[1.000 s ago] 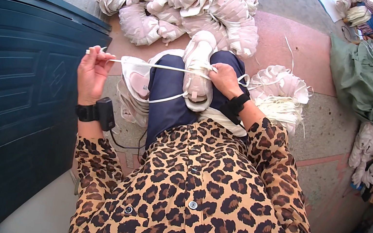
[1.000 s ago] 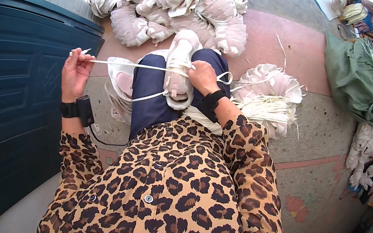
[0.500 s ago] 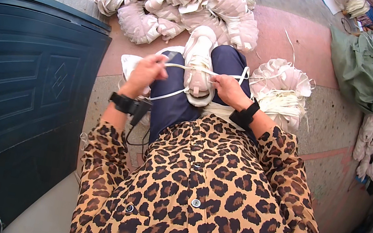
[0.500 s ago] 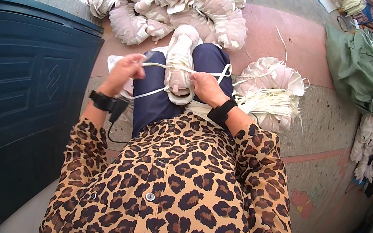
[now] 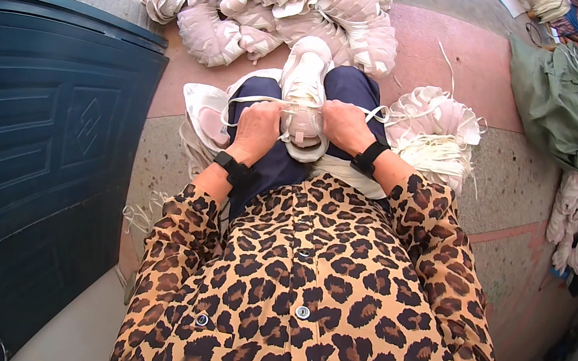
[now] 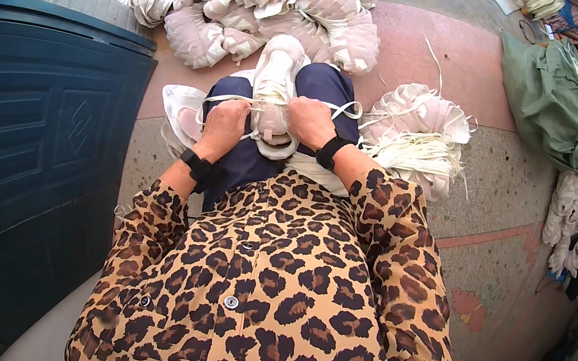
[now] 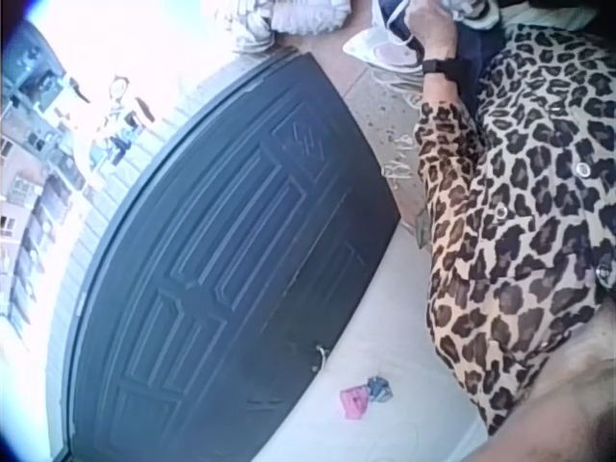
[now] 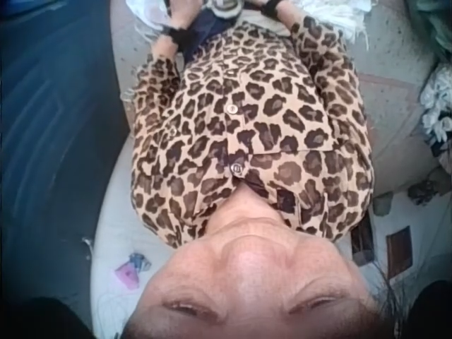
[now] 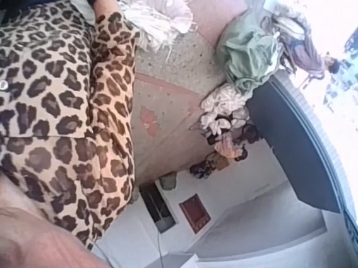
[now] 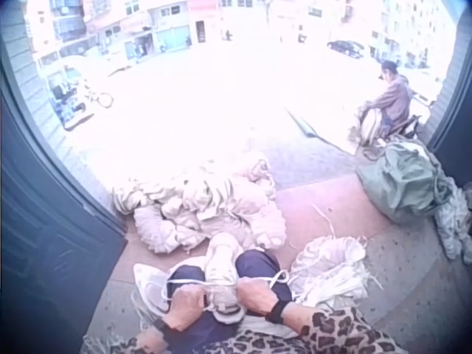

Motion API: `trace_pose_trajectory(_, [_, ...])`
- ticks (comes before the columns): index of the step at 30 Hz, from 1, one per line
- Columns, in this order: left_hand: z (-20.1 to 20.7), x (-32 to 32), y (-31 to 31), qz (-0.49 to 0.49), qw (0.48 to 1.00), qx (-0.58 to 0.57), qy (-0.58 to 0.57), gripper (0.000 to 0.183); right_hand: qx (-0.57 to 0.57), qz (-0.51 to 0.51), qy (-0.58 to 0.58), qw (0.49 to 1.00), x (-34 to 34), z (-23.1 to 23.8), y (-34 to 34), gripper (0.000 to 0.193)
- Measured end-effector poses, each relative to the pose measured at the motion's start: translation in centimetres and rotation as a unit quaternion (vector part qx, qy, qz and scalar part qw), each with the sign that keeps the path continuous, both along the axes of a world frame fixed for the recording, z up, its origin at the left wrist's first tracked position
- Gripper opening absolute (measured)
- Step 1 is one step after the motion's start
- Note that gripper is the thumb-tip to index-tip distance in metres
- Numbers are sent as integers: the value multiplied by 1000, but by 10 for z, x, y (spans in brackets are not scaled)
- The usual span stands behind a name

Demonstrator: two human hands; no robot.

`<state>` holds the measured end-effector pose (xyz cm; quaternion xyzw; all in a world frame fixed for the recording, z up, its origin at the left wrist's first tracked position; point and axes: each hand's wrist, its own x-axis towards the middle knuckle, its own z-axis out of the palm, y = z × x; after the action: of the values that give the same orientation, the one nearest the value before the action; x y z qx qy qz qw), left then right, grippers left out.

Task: Tying laces or strings on white shoes.

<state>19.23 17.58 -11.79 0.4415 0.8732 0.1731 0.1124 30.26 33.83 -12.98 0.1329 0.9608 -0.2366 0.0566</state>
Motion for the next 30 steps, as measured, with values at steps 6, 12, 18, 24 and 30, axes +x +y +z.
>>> trace_pose_trajectory(6, [11, 5, 0, 124, 990, 5, -65, 20, 122, 153, 43, 980, -14, -16, -14, 11])
trace_pose_trajectory(12, [-6, 5, 3, 106, 994, 42, -1, 18, 126, 122, 30, 984, -9, 3, -6, 9])
trace_pose_trajectory(18, [-2, 4, 13, 43, 995, -9, 95, 13, 192, 13, 113, 975, -5, 9, -5, 7])
trace_pose_trajectory(24, [-5, -1, 13, -5, 993, -16, 116, 10, 182, 32, 95, 978, -3, 5, -3, 4])
trace_pose_trajectory(30, [-4, 6, 21, 1, 992, -26, 127, 7, 176, 28, 84, 980, -1, 7, -3, 6])
